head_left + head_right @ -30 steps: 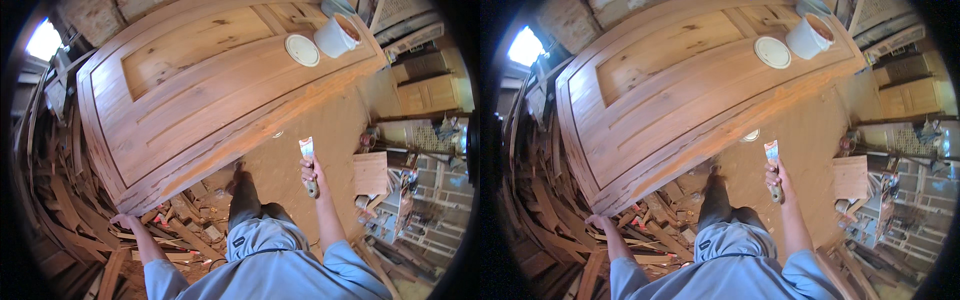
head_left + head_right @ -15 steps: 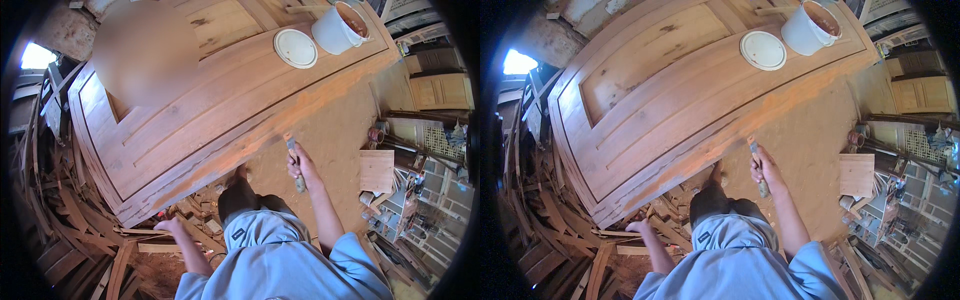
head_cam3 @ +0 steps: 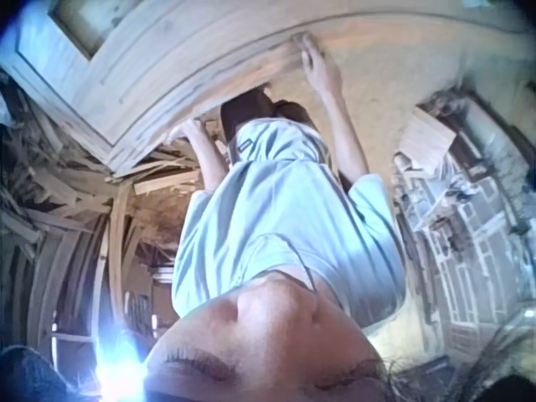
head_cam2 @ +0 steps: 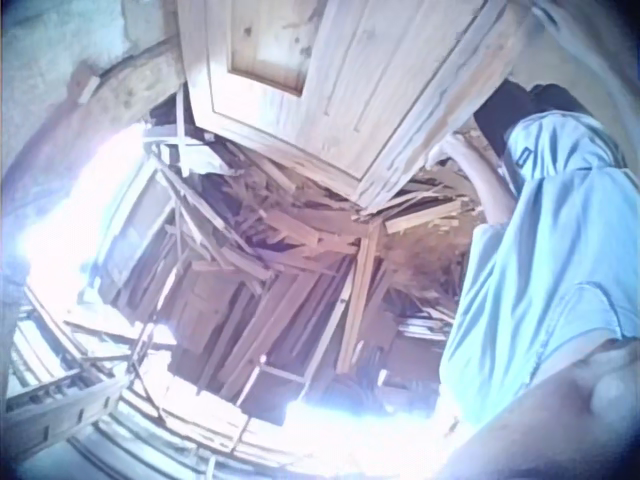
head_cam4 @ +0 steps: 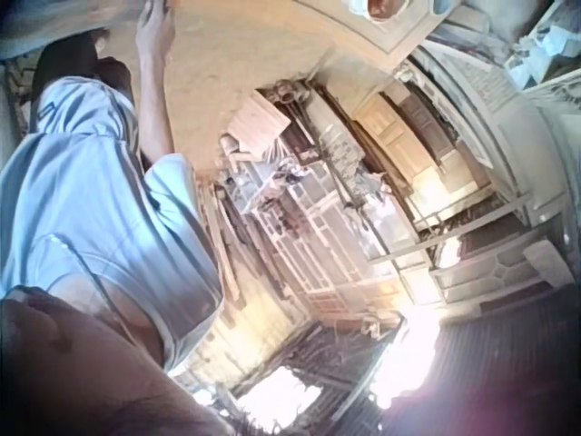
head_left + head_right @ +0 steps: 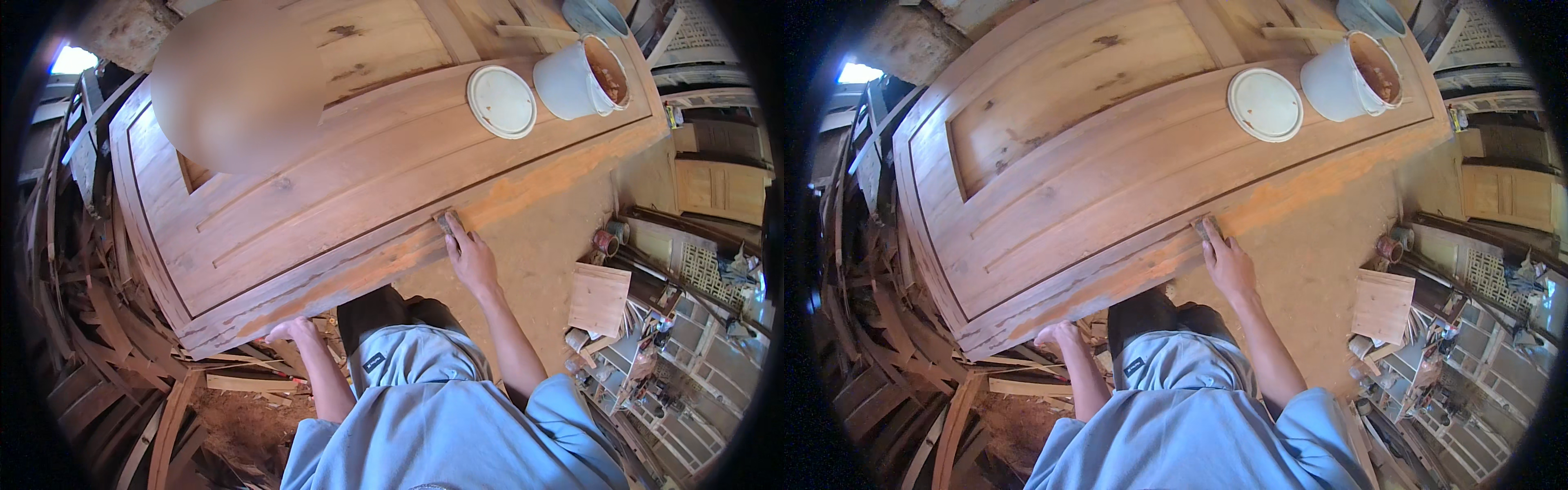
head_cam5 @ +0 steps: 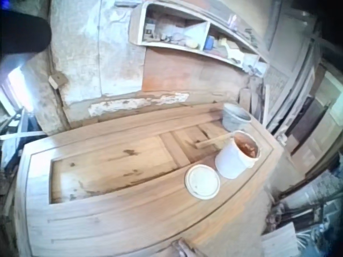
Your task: The person applies a liquid finish to a wooden door using a brush, alternating between dipping the brush into a bucket and spreading the liquid along the door's frame and panels.
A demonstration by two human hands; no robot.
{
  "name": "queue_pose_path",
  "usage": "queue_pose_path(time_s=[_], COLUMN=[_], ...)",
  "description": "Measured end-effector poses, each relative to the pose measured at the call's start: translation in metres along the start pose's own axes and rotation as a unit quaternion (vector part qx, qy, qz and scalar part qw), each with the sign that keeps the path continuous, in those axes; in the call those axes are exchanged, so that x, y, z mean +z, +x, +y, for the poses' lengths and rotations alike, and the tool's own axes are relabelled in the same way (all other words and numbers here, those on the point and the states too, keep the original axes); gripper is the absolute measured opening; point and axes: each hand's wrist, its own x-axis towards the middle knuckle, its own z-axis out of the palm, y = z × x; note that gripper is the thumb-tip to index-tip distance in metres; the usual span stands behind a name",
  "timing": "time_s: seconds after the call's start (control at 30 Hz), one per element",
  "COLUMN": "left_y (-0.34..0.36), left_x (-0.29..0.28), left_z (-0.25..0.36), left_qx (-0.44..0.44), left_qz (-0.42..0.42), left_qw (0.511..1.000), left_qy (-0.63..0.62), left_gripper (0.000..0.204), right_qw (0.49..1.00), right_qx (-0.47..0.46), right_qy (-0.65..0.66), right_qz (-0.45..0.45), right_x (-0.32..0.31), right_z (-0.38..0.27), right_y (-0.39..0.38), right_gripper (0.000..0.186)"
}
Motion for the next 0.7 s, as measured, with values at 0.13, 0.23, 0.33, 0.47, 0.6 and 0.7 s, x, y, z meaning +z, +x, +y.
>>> queue_pose_path(time_s=[0.13,0.23,0.33,0.47,0.6,0.7], left_y=[0.001,0.001,-0.001,-0.004,-0.006,-0.007], left_x=[0.002,0.001,0.0,0.004,0.006,0.007], left_z=[0.0,0.003,0.005,0.004,0.004,0.005], left_qx=[0.005,0.01,0.01,0.009,0.014,0.01], left_qz=[0.001,0.002,0.005,0.002,0.001,0.005], left_qw=[1.0,1.0,1.0,1.0,1.0,1.0], left_qy=[0.0,0.002,0.0,-0.004,-0.005,-0.009], left_gripper=[0.08,0.08,0.08,0.08,0.079,0.079], right_qw=[0.999,0.997,0.997,1.0,0.999,1.0], right_qx=[0.026,0.045,0.039,0.008,-0.015,-0.02], right_qy=[-0.012,-0.025,-0.006,0.029,0.027,0.018], right_qz=[-0.027,-0.056,-0.069,0.002,0.021,-0.013], right_x=[-0.001,-0.01,-0.011,0.02,0.028,0.014], right_z=[-0.014,-0.02,-0.021,-0.018,-0.009,-0.016], right_y=[0.0,0.002,0.001,-0.006,-0.015,-0.011], right_gripper=[0.047,0.047,0.047,0.047,0.048,0.049])
